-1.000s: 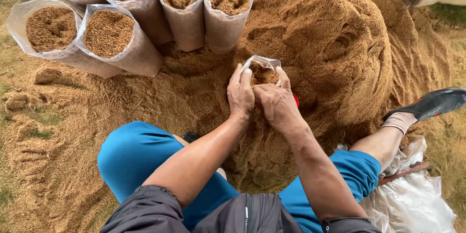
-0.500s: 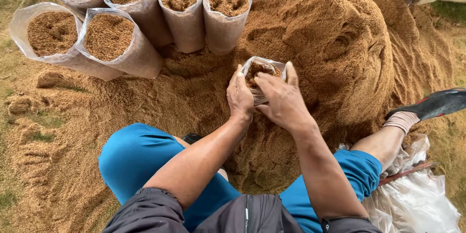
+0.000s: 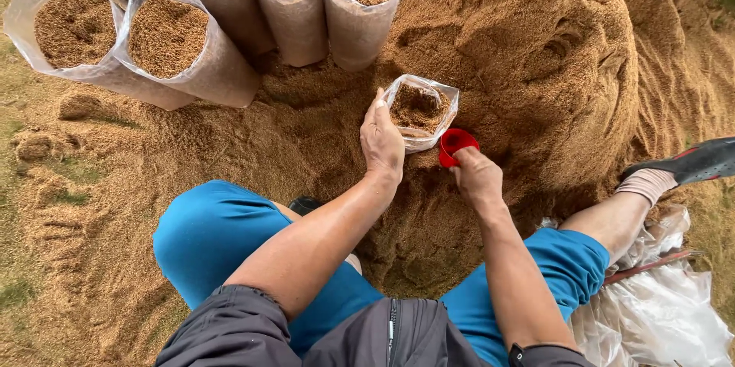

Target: Filling plastic bags with granular material using a scoop and packing it down by hand.

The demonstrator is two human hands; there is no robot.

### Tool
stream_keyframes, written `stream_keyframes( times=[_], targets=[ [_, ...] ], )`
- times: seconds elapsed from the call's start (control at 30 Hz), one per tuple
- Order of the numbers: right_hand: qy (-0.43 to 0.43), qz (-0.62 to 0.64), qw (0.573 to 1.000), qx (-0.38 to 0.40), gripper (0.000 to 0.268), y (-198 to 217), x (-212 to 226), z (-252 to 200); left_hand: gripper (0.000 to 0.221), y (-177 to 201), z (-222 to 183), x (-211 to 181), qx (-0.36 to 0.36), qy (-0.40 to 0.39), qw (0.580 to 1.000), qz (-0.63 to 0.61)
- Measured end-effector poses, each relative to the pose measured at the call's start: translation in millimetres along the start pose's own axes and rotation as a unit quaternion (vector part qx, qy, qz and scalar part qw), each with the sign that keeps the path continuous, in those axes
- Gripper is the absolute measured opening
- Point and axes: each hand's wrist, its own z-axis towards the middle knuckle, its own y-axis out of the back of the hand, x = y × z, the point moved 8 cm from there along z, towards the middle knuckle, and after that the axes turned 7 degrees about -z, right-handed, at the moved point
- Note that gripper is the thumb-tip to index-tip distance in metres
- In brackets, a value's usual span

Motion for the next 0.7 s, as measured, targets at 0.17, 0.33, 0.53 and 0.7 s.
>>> stream_keyframes(
  times=[0.17,0.33,0.53,0.7],
  targets=[
    [-0.028,0.041,0.999,-0.011,0.012,30,6,-6,0.055,0,1,-1,0.003,0.0,1.0,0.001],
    [-0.113,0.253,0.954,0.116,0.018,37,7,-15,0.055,-2,4,-2,0.004,0.002,1.0,0.007],
    [-0.112,0.47,0.836,0.26,0.032,-17,8,-5,0.058,-2,2,-4,0.006,0.02,1.0,0.02],
    [-0.161,0.531,0.819,0.146,0.035,-56,-58,27,0.066,5,9,17,-0.02,0.037,0.999,0.028]
  ],
)
